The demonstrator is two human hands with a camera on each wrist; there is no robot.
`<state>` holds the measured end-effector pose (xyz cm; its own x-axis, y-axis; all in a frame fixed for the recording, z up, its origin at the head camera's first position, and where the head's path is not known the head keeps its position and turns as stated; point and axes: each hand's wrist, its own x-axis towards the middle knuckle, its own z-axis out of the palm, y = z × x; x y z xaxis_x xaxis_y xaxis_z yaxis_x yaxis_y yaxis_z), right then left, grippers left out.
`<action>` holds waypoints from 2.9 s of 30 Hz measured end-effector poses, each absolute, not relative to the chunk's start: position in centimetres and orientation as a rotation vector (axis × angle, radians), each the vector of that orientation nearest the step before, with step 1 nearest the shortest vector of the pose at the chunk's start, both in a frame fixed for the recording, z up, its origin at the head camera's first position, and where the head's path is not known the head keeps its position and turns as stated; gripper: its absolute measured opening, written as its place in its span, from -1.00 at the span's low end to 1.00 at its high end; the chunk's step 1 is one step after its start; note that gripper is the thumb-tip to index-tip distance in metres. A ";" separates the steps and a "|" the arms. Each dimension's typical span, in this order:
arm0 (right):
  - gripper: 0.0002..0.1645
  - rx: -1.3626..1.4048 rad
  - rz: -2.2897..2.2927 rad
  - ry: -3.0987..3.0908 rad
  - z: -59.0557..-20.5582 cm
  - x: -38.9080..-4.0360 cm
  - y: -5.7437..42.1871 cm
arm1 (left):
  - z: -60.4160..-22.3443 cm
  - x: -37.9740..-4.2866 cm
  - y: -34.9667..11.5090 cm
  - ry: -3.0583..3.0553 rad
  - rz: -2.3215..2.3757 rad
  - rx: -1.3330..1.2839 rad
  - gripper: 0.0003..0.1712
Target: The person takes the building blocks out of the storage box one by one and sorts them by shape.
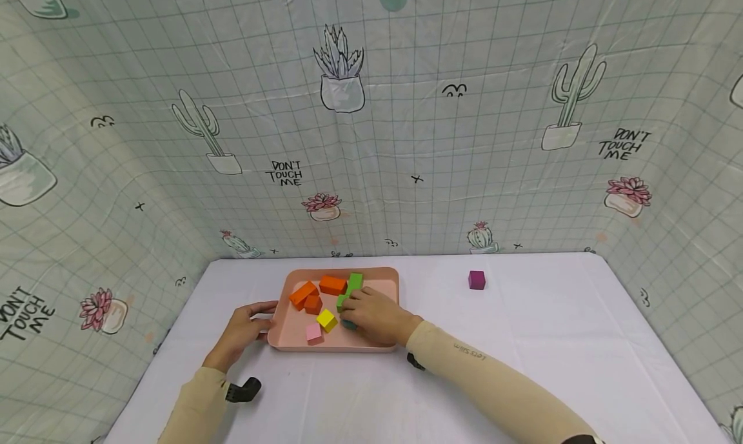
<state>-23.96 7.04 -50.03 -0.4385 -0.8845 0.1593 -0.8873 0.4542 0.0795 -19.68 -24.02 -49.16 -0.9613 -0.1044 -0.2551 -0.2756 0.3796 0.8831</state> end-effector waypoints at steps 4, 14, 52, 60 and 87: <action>-0.66 1.559 0.028 -2.555 -50.0 -23.9 7.1 | -49.2 -19.7 -24.0 2.470 1.638 -0.351 -0.51; -0.62 1.554 0.173 -2.613 -49.4 -23.9 7.8 | -49.2 -19.6 -24.1 2.459 1.650 -0.334 -0.51; -0.47 1.167 0.470 -2.471 -46.8 -24.8 18.2 | -49.4 -19.6 -24.3 2.457 1.663 -0.312 -0.51; -0.48 1.002 0.470 -2.530 -46.7 -24.8 22.1 | -49.3 -19.7 -24.2 2.463 1.643 -0.312 -0.51; -0.50 0.689 0.426 -2.608 -47.7 -23.9 32.5 | -49.5 -19.8 -24.2 2.472 1.621 -0.325 -0.50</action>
